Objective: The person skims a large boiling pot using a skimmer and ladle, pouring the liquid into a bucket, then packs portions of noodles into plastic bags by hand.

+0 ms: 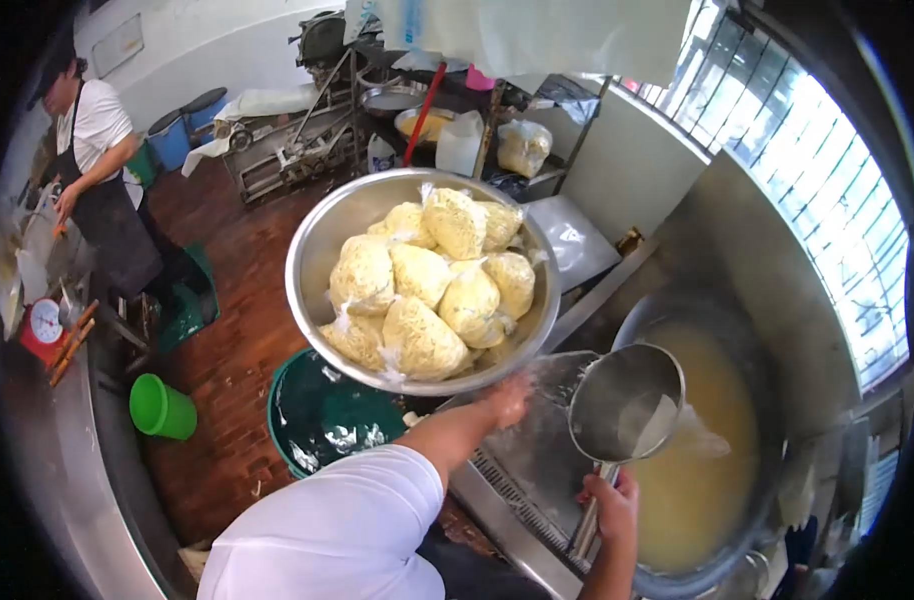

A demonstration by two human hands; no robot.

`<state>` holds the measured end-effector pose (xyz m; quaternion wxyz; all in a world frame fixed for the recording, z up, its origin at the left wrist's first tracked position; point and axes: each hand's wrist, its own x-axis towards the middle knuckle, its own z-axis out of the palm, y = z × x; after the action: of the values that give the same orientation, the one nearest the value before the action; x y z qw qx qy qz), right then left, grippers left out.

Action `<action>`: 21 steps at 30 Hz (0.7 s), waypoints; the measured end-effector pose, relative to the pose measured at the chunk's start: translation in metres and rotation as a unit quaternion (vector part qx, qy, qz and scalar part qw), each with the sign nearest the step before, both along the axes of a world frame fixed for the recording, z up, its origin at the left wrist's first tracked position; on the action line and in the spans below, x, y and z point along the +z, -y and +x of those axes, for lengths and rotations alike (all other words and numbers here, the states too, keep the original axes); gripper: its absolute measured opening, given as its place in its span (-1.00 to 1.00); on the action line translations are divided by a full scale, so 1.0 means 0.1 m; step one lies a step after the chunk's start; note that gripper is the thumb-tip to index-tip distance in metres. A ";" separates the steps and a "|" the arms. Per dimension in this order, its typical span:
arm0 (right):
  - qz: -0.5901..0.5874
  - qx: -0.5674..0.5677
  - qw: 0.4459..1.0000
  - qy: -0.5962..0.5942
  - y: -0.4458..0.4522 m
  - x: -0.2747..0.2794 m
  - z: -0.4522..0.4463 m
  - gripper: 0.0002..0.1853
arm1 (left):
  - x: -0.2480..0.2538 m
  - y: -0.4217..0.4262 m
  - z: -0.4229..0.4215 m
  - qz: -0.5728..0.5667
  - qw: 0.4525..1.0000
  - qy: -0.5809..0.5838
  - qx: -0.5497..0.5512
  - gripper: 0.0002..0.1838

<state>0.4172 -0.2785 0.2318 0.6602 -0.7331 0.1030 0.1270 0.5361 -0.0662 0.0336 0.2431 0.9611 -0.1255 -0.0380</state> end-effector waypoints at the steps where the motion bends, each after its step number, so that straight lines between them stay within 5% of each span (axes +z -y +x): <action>1: -0.003 -0.002 1.000 0.006 0.01 0.01 -0.02 -0.78 | 0.04 0.03 -0.02 -0.018 0.999 -0.038 0.013 -0.45; 4: 0.011 0.002 1.000 0.002 0.06 -0.04 -0.02 -0.76 | 0.12 0.27 0.08 -0.074 0.990 -0.110 0.044 -0.57; 8: 0.058 0.010 0.998 -0.028 0.14 -0.10 -0.06 -0.77 | -0.43 0.50 0.26 -0.263 0.961 -0.013 -0.090 -0.73; 11: 0.095 0.012 0.994 -0.046 0.07 -0.13 -0.03 -0.77 | -0.31 0.54 0.08 -0.396 0.892 -0.197 -0.089 -0.79; 14: 0.122 0.027 0.991 -0.051 -0.04 -0.27 0.03 -0.78 | 0.64 0.28 -0.26 -0.405 0.756 -0.502 -0.113 -0.84; 18: 0.176 0.069 0.982 -0.021 -0.23 -0.65 0.09 -0.80 | 0.75 0.40 -0.67 -0.616 0.585 -0.505 -0.150 -0.69; 20: 0.178 0.094 0.979 -0.022 -0.37 -0.69 0.10 -0.81 | 0.99 0.33 -0.74 -0.616 0.578 -0.533 -0.047 -0.68; 21: 0.190 0.163 0.968 -0.016 -0.39 -0.66 0.14 -0.82 | 0.83 0.33 -0.73 -0.587 0.621 -0.515 -0.062 -0.62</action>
<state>0.4308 -0.2398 0.1653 0.7562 -0.5986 -0.0334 0.2621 0.4632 -0.0991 0.1170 0.7777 0.4269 -0.0341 -0.4602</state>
